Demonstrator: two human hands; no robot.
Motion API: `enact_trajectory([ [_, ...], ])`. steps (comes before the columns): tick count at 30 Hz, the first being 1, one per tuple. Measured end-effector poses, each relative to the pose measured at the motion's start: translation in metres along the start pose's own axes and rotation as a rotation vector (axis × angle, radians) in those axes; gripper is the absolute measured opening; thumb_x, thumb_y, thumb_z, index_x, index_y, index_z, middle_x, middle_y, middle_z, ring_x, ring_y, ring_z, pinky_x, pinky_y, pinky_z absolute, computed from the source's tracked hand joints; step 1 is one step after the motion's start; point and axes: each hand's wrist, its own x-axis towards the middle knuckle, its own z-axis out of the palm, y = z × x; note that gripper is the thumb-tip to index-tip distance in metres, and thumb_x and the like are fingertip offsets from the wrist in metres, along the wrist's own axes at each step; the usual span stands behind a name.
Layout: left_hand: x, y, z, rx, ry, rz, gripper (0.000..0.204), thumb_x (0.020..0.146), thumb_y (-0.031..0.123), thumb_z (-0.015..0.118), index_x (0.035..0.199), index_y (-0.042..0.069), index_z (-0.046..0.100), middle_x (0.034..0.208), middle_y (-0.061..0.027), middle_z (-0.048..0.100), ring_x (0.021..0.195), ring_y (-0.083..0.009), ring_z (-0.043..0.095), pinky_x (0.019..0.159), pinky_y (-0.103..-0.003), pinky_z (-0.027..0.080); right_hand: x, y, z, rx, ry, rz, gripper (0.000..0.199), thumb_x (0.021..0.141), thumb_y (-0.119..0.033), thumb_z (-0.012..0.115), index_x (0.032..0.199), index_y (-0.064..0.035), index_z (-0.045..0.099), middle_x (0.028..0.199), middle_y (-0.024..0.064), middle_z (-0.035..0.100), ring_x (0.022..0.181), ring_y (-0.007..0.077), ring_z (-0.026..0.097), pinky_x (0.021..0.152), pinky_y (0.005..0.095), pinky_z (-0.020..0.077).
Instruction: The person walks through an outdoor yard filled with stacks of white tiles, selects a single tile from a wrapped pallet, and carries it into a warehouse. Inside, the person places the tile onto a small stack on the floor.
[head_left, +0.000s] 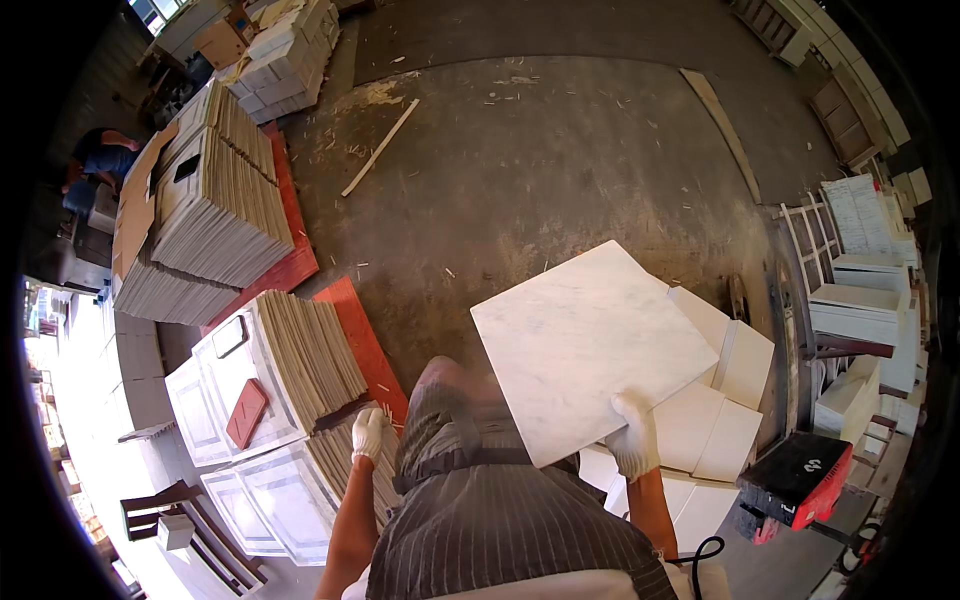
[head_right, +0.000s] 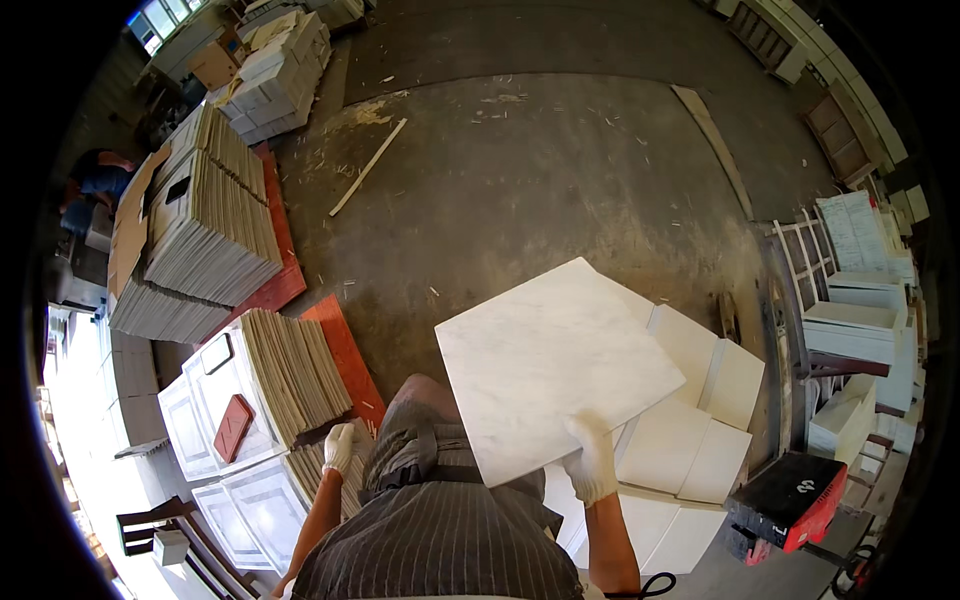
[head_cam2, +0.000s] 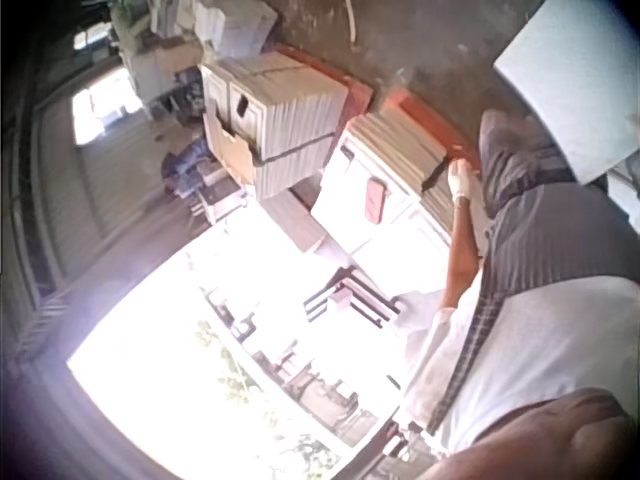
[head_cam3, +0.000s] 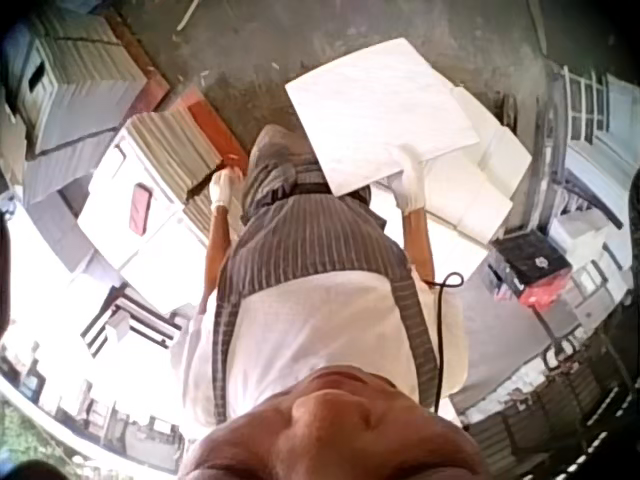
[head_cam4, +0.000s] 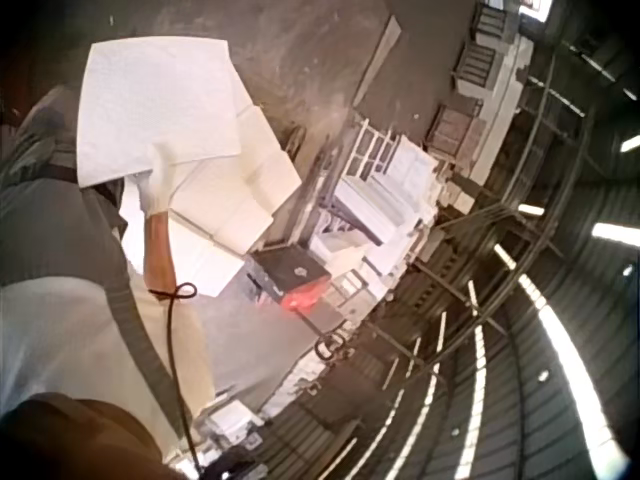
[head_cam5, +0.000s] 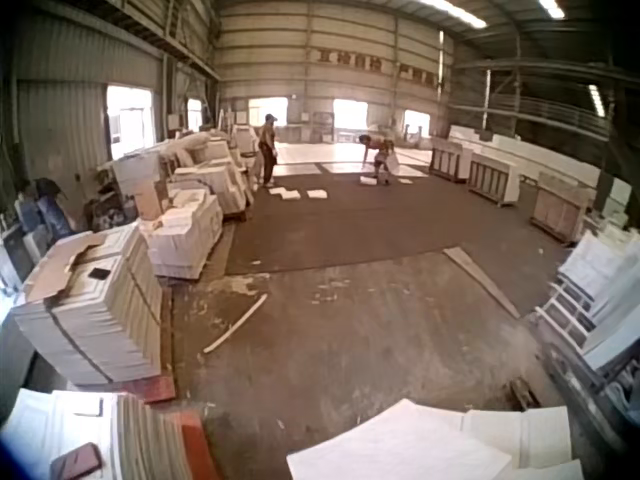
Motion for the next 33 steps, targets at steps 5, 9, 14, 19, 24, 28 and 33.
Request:
enact_trajectory([
  [5, 0.039, -0.055, -0.047, 0.022, 0.231, -0.437, 0.030, 0.079, 0.027, 0.053, 0.086, -0.001, 0.060, 0.070, -0.0084, 0.059, 0.054, -0.0190, 0.055, 0.046, -0.034, 0.044, 0.081, -0.042, 0.062, 0.104, -0.036, -0.021, 0.005, 0.078, -0.006, 0.054, 0.073, -0.0067, 0.052, 0.074, -0.0009, 0.049, 0.072, 0.0119, 0.050, 0.068, 0.0286, 0.0433],
  [9, 0.092, -0.025, -0.055, 0.131, 0.046, -0.484, 0.028, 0.083, 0.026, 0.051, 0.084, 0.000, 0.061, 0.069, -0.0099, 0.057, 0.057, -0.0227, 0.056, 0.047, -0.038, 0.044, 0.166, -0.059, 0.112, 0.201, 0.008, 0.004, 0.009, 0.077, -0.005, 0.054, 0.086, -0.0048, 0.054, 0.086, 0.0028, 0.054, 0.083, 0.0155, 0.054, 0.076, 0.0323, 0.0457],
  [14, 0.205, 0.154, 0.004, 0.093, -0.027, -0.462, 0.022, 0.081, 0.024, 0.050, 0.078, 0.004, 0.057, 0.058, -0.0057, 0.052, 0.046, -0.0180, 0.050, 0.040, -0.034, 0.039, 0.287, -0.086, 0.180, 0.208, 0.021, 0.045, 0.030, 0.076, -0.003, 0.056, 0.106, -0.0005, 0.053, 0.100, 0.0094, 0.057, 0.098, 0.0215, 0.055, 0.084, 0.0374, 0.0468],
  [19, 0.344, 0.356, 0.072, 0.046, -0.125, -0.160, 0.025, 0.084, 0.023, 0.052, 0.093, 0.000, 0.054, 0.066, -0.0048, 0.052, 0.052, -0.0116, 0.048, 0.044, -0.025, 0.038, 0.372, -0.140, 0.236, 0.169, 0.142, -0.041, 0.051, 0.072, -0.004, 0.055, 0.120, 0.0044, 0.041, 0.112, 0.0165, 0.052, 0.104, 0.0292, 0.054, 0.089, 0.0410, 0.0473],
  [24, 0.457, 0.511, 0.153, -0.030, -0.113, 0.008, 0.030, 0.084, 0.023, 0.052, 0.100, -0.002, 0.055, 0.072, -0.0065, 0.056, 0.058, -0.0124, 0.051, 0.050, -0.025, 0.042, 0.474, -0.196, 0.274, 0.259, 0.254, -0.099, 0.057, 0.071, -0.001, 0.054, 0.125, 0.0051, 0.035, 0.118, 0.0178, 0.048, 0.108, 0.0316, 0.052, 0.092, 0.0440, 0.0472],
  [28, 0.524, 0.585, 0.230, 0.019, -0.154, -0.038, 0.032, 0.084, 0.025, 0.053, 0.100, -0.002, 0.056, 0.076, -0.0085, 0.060, 0.060, -0.0138, 0.054, 0.054, -0.027, 0.044, 0.579, -0.242, 0.291, 0.333, 0.322, -0.142, 0.054, 0.068, 0.002, 0.056, 0.120, 0.0050, 0.041, 0.116, 0.0185, 0.049, 0.104, 0.0319, 0.054, 0.088, 0.0434, 0.0488],
  [33, 0.585, 0.585, 0.281, 0.304, -0.200, -0.153, 0.035, 0.085, 0.032, 0.053, 0.103, 0.002, 0.056, 0.086, -0.0129, 0.065, 0.067, -0.0234, 0.063, 0.056, -0.036, 0.051, 0.715, -0.315, 0.317, 0.272, 0.335, -0.035, 0.051, 0.070, -0.002, 0.055, 0.120, 0.0045, 0.041, 0.113, 0.0177, 0.052, 0.100, 0.0335, 0.056, 0.082, 0.0468, 0.0511],
])
